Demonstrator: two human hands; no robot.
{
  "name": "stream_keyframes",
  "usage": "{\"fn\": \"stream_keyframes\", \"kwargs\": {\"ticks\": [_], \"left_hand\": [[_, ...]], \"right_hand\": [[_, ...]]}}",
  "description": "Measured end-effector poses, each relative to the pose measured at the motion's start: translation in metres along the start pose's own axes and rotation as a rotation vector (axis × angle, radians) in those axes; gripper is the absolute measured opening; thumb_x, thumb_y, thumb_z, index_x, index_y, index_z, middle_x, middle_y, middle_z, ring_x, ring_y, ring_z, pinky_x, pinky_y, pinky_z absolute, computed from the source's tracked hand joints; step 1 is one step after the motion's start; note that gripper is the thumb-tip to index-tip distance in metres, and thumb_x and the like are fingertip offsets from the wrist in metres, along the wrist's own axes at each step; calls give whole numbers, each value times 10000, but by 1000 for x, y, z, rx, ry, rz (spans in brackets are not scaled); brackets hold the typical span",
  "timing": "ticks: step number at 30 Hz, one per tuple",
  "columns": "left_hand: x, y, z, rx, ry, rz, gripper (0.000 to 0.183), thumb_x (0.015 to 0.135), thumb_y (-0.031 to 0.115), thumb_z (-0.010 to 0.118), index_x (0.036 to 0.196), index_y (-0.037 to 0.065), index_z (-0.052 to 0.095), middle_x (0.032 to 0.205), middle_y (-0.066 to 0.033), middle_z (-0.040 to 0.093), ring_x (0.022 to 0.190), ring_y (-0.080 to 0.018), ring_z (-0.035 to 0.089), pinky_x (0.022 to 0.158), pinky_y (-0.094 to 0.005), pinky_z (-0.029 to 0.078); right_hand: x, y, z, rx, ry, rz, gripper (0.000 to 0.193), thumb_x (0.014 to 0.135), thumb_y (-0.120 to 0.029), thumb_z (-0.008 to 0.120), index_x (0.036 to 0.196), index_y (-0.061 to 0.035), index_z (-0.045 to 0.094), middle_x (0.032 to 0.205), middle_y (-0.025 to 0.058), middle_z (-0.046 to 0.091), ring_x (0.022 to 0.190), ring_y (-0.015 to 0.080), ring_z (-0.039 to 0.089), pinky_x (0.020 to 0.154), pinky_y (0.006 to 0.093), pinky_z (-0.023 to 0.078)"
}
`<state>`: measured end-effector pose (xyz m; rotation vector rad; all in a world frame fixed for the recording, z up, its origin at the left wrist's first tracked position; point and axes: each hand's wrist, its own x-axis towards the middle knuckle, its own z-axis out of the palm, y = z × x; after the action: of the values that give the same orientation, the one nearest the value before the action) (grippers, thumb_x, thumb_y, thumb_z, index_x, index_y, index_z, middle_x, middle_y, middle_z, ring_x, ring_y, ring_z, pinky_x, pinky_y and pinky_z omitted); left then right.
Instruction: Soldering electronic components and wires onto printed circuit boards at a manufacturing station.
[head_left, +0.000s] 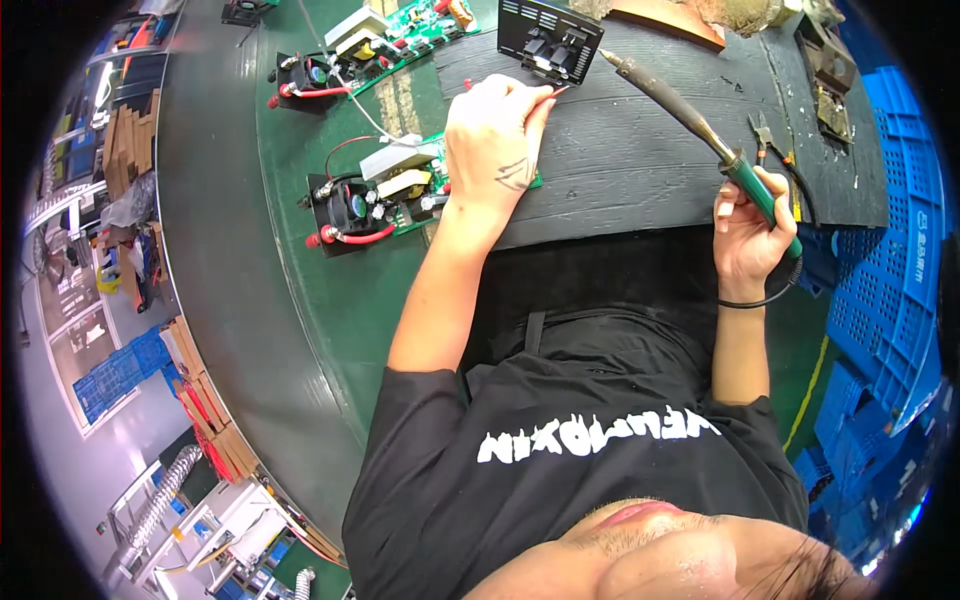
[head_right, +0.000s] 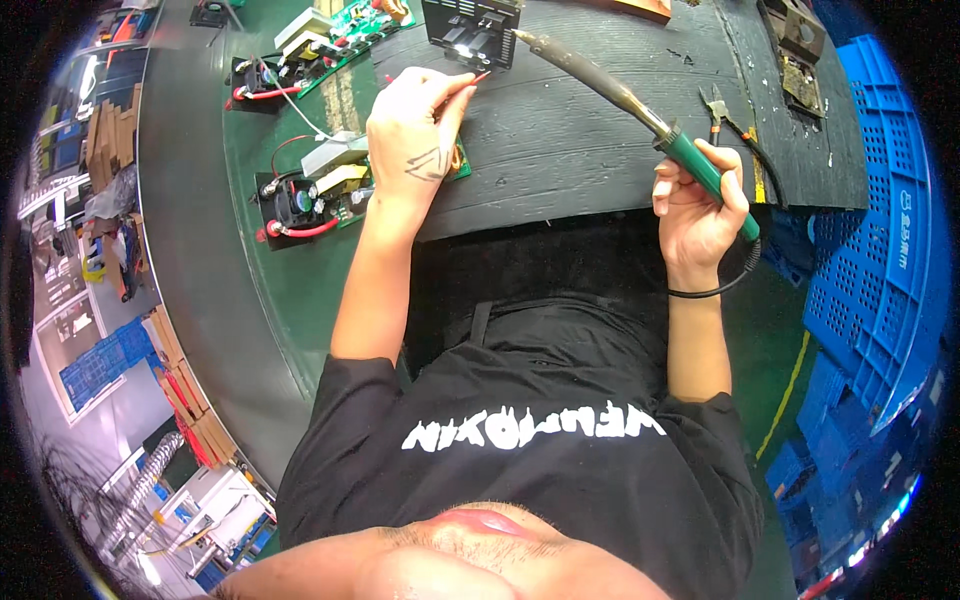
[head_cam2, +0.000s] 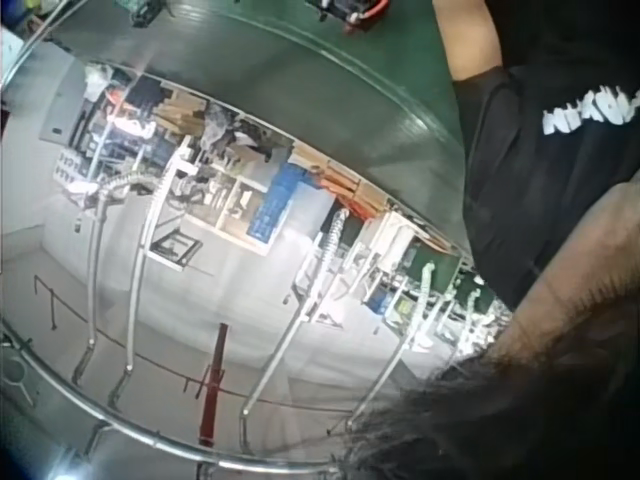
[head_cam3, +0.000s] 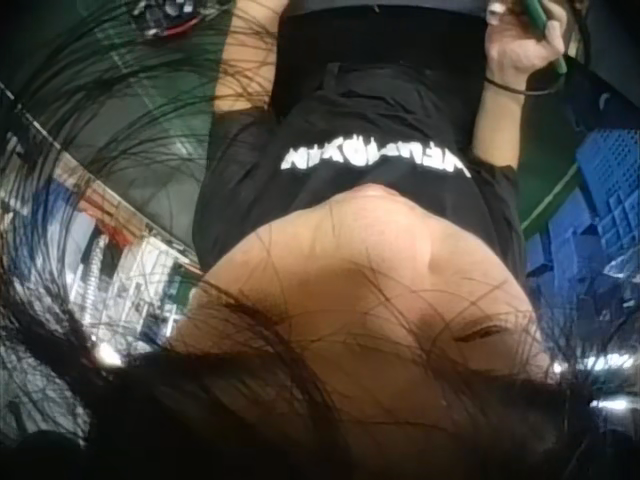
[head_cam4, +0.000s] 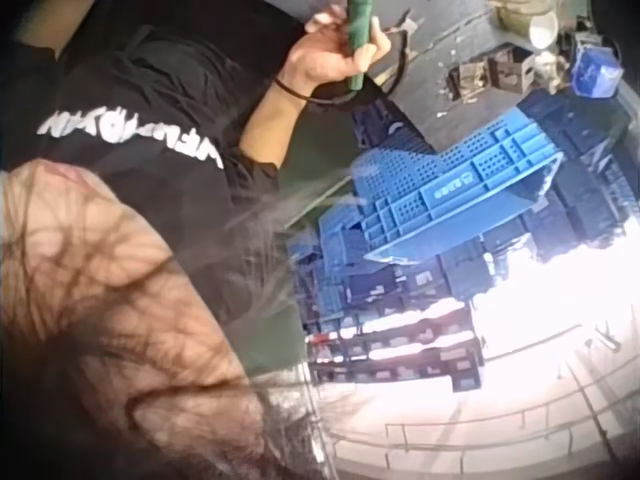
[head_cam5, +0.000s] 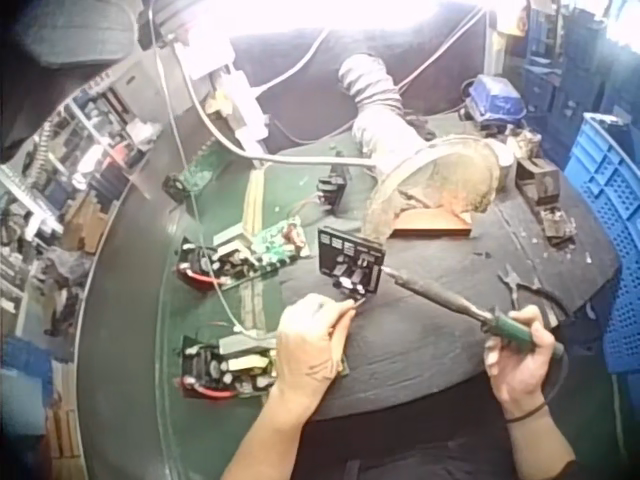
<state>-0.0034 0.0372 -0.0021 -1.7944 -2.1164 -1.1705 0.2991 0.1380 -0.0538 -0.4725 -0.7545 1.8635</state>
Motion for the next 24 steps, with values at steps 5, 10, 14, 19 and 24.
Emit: {"fn": "stream_keyframes", "kwargs": {"ticks": [5, 10, 14, 19, 24], "left_hand": [[-4, 3, 2, 14, 34, -38, 133, 871, 60, 808, 1004, 62, 797, 857, -78, 715, 732, -208, 697, 678, -328, 543], [-8, 0, 4, 11, 70, -18, 149, 846, 79, 807, 981, 83, 744, 830, -78, 688, 756, -269, 664, 718, -384, 476], [-6, -2, 6, 28, 103, 23, 145, 845, 47, 810, 982, 66, 764, 863, -76, 717, 747, -242, 678, 725, -345, 510], [-7, 5, 2, 233, 152, 100, 159, 833, 107, 840, 980, 110, 780, 886, -20, 735, 893, -216, 668, 876, -375, 466], [-7, 12, -1, 426, 153, 129, 204, 855, 253, 815, 1003, 120, 769, 923, 12, 711, 936, -205, 590, 924, -417, 368]], "right_hand": [[-8, -6, 4, -98, 45, -51, 457, 1035, -428, 496, 1215, -23, 608, 928, 275, 721, 672, 285, 688, 504, 319, 519], [-12, -11, 9, -213, 3, -95, 431, 1009, -389, 504, 1161, 0, 609, 885, 296, 710, 596, 299, 678, 467, 325, 521], [-8, -7, 11, -254, -8, -54, 428, 997, -374, 508, 1144, 16, 605, 874, 300, 704, 591, 309, 679, 464, 328, 523], [-8, -2, 11, -270, 15, -47, 421, 991, -368, 513, 1141, 14, 604, 872, 296, 704, 596, 313, 681, 465, 329, 522], [-5, -4, 10, -234, 21, -31, 426, 997, -387, 504, 1154, -5, 605, 881, 294, 708, 593, 305, 677, 464, 328, 515]]}}
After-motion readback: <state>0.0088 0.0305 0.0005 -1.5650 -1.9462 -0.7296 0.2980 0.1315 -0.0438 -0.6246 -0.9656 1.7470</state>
